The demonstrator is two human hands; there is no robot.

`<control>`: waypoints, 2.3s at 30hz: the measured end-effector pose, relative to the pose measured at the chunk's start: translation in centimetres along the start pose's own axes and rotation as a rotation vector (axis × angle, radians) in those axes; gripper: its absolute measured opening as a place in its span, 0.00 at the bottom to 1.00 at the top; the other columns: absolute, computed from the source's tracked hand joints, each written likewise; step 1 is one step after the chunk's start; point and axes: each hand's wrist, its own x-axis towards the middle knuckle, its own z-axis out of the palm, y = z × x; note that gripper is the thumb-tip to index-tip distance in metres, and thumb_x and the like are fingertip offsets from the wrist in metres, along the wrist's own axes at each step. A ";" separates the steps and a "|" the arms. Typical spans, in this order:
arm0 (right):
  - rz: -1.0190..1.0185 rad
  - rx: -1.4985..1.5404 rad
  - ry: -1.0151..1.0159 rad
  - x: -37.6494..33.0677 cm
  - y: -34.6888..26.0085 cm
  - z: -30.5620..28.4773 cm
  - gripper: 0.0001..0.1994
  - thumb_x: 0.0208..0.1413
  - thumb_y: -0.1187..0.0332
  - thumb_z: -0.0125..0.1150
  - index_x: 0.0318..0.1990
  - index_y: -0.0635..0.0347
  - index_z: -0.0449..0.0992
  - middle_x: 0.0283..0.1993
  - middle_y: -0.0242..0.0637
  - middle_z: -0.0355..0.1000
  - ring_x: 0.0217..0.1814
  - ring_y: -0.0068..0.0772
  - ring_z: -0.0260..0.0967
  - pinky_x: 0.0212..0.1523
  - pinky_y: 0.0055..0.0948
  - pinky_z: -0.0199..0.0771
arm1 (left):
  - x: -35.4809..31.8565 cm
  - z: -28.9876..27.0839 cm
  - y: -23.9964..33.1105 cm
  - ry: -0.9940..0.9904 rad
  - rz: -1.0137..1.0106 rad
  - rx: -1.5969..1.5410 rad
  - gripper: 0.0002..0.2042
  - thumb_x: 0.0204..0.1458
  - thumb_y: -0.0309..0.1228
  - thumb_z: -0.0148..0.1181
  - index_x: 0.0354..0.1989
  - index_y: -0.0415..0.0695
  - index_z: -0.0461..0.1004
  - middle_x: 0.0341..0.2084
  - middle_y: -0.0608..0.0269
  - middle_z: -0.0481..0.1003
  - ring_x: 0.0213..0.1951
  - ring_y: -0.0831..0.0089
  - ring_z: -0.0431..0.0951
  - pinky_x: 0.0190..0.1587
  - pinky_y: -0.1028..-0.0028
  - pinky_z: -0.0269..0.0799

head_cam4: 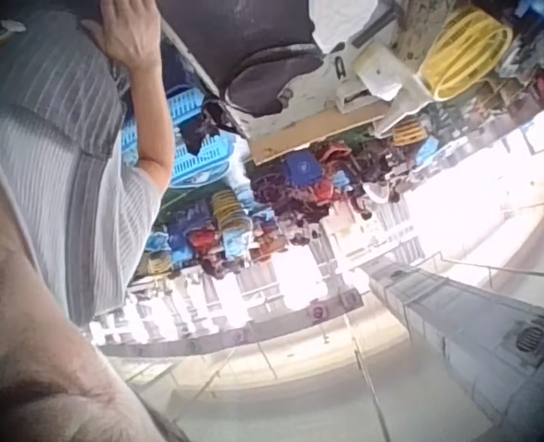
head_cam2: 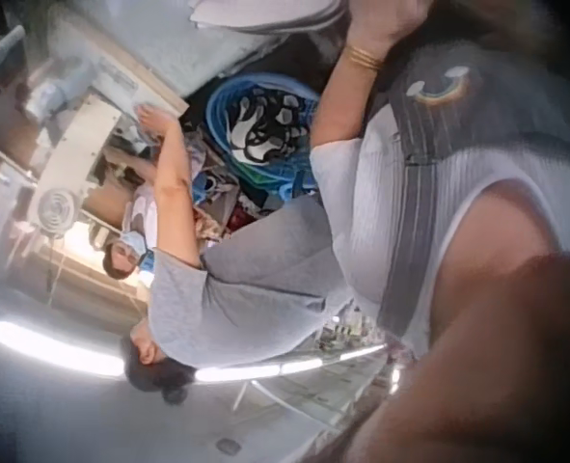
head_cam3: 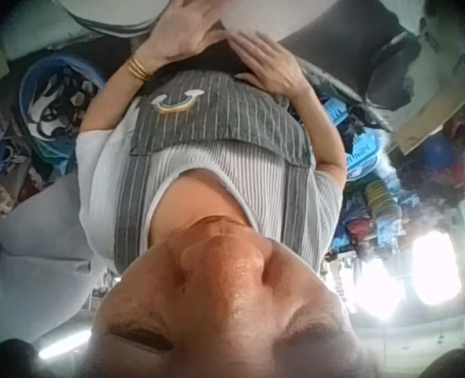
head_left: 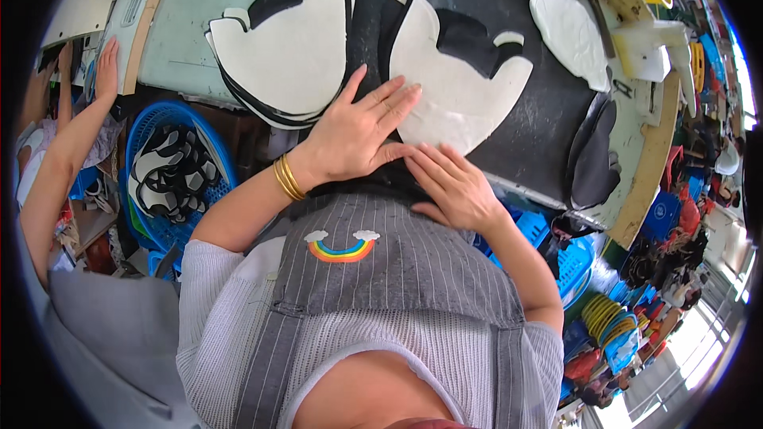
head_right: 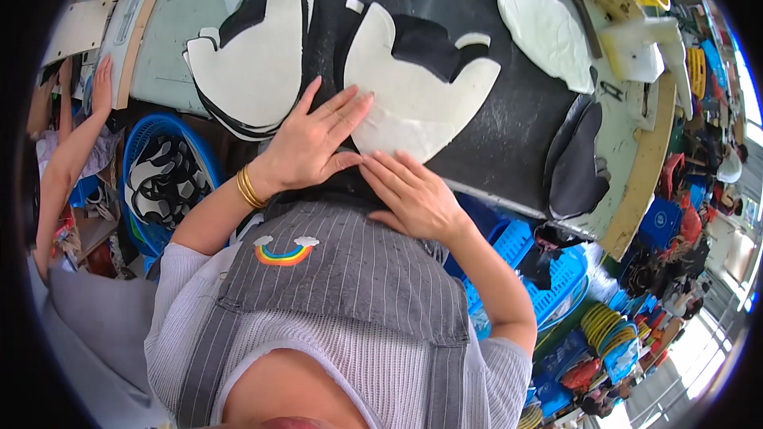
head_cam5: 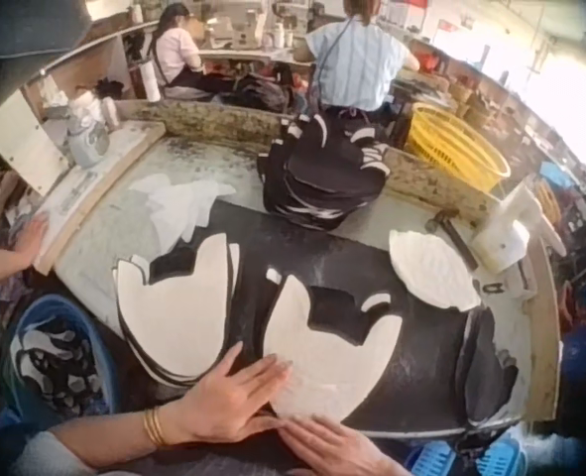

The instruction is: Applying adhesive to shoe components and assembling them on a work surface in a factory setting.

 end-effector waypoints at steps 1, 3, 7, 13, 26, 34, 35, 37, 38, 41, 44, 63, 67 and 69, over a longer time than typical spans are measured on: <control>0.038 -0.003 0.094 -0.2 0.4 -0.5 0.36 0.49 0.47 0.54 0.60 0.65 0.59 0.65 0.45 0.54 0.69 0.40 0.48 0.67 0.40 0.45 | 0.1 0.0 0.2 0.016 0.015 0.006 0.32 0.53 0.49 0.49 0.59 0.37 0.58 0.57 0.52 0.63 0.62 0.61 0.58 0.63 0.50 0.44; 0.164 -0.031 0.173 0.5 0.5 -1.7 0.37 0.49 0.48 0.55 0.60 0.68 0.58 0.65 0.48 0.53 0.69 0.42 0.48 0.67 0.40 0.46 | 0.8 0.1 0.8 0.000 0.109 -0.038 0.33 0.49 0.48 0.52 0.58 0.35 0.59 0.59 0.51 0.60 0.63 0.62 0.57 0.63 0.52 0.44; 0.348 -0.205 0.164 -0.1 1.1 -0.8 0.40 0.47 0.47 0.55 0.60 0.70 0.56 0.65 0.49 0.53 0.68 0.44 0.48 0.66 0.40 0.46 | 0.6 1.0 1.3 0.033 0.103 -0.016 0.36 0.50 0.56 0.45 0.57 0.34 0.60 0.60 0.51 0.59 0.63 0.61 0.57 0.63 0.54 0.45; 0.428 -0.019 0.590 -2.0 2.2 -2.4 0.12 0.48 0.71 0.60 0.40 0.66 0.74 0.43 0.45 0.73 0.47 0.44 0.71 0.49 0.36 0.69 | 1.8 -1.5 -0.1 0.105 -0.005 -0.223 0.23 0.51 0.46 0.52 0.46 0.39 0.70 0.49 0.54 0.70 0.52 0.59 0.69 0.55 0.59 0.60; 0.350 0.125 0.632 4.7 3.2 -7.5 0.03 0.47 0.80 0.59 0.31 0.66 0.74 0.33 0.43 0.74 0.33 0.42 0.73 0.34 0.31 0.72 | 4.8 -7.7 -24.8 0.182 -0.461 0.452 0.06 0.40 0.25 0.54 0.29 0.39 0.73 0.33 0.51 0.73 0.34 0.54 0.75 0.37 0.61 0.72; 0.335 0.185 0.584 7.6 4.4 -7.8 0.03 0.47 0.80 0.59 0.31 0.66 0.75 0.32 0.43 0.74 0.31 0.41 0.72 0.32 0.30 0.72 | 4.1 -8.3 -26.5 0.164 -0.350 0.352 0.07 0.42 0.29 0.57 0.29 0.42 0.72 0.34 0.63 0.74 0.38 0.60 0.74 0.37 0.65 0.74; 0.337 0.232 0.570 8.2 4.6 -7.6 0.03 0.47 0.79 0.59 0.31 0.66 0.75 0.31 0.42 0.74 0.30 0.40 0.72 0.32 0.30 0.72 | 4.3 -8.8 -26.5 0.123 -0.384 0.363 0.09 0.42 0.29 0.57 0.34 0.43 0.72 0.36 0.64 0.74 0.40 0.59 0.74 0.38 0.64 0.73; 0.382 0.389 0.551 10.2 4.8 -7.9 0.03 0.49 0.77 0.59 0.31 0.66 0.74 0.29 0.43 0.73 0.28 0.37 0.72 0.30 0.28 0.71 | 4.1 -9.6 -27.5 0.110 -0.453 0.287 0.19 0.43 0.32 0.60 0.45 0.40 0.70 0.44 0.59 0.72 0.45 0.59 0.72 0.43 0.66 0.72; 0.356 0.387 0.556 11.5 5.6 -7.9 0.03 0.49 0.77 0.59 0.31 0.66 0.74 0.29 0.43 0.73 0.28 0.37 0.72 0.30 0.28 0.71 | 3.2 -9.3 -27.7 0.124 -0.465 0.306 0.19 0.43 0.32 0.60 0.45 0.40 0.70 0.44 0.59 0.72 0.45 0.59 0.72 0.43 0.66 0.72; 0.476 0.588 0.543 16.8 9.0 -8.6 0.05 0.51 0.72 0.58 0.34 0.66 0.74 0.30 0.43 0.72 0.26 0.36 0.70 0.29 0.27 0.70 | 2.4 -8.7 -26.5 0.566 -0.830 -0.167 0.24 0.40 0.35 0.64 0.45 0.34 0.69 0.43 0.47 0.72 0.48 0.55 0.71 0.49 0.66 0.69; 0.350 0.288 0.549 25.3 12.9 -10.3 0.14 0.52 0.64 0.58 0.40 0.67 0.69 0.35 0.50 0.73 0.32 0.48 0.72 0.35 0.34 0.71 | 2.7 -9.1 -25.5 0.893 -1.162 -0.890 0.32 0.39 0.38 0.66 0.51 0.29 0.64 0.48 0.39 0.68 0.53 0.52 0.67 0.54 0.66 0.64; 0.557 0.841 0.546 43.4 12.6 -7.0 0.39 0.32 0.74 0.70 0.55 0.71 0.55 0.39 0.49 0.68 0.33 0.36 0.71 0.29 0.32 0.73 | -0.2 -14.5 -45.3 0.165 -1.229 0.112 0.24 0.29 0.40 0.71 0.37 0.39 0.78 0.39 0.48 0.76 0.41 0.57 0.76 0.44 0.64 0.72; 0.617 0.930 0.593 42.0 13.5 -6.4 0.35 0.32 0.75 0.69 0.52 0.71 0.58 0.40 0.47 0.68 0.37 0.36 0.70 0.32 0.31 0.73 | 1.6 -13.7 -44.0 0.381 -1.253 -0.363 0.22 0.35 0.34 0.66 0.43 0.41 0.74 0.41 0.57 0.75 0.44 0.64 0.73 0.48 0.68 0.67; 0.497 1.365 0.606 39.5 12.8 -8.6 0.35 0.34 0.78 0.66 0.54 0.72 0.57 0.41 0.48 0.69 0.37 0.37 0.70 0.33 0.31 0.73 | 1.9 -13.4 -43.5 0.540 -1.084 -0.712 0.14 0.38 0.33 0.63 0.35 0.43 0.74 0.30 0.64 0.72 0.35 0.71 0.70 0.38 0.70 0.65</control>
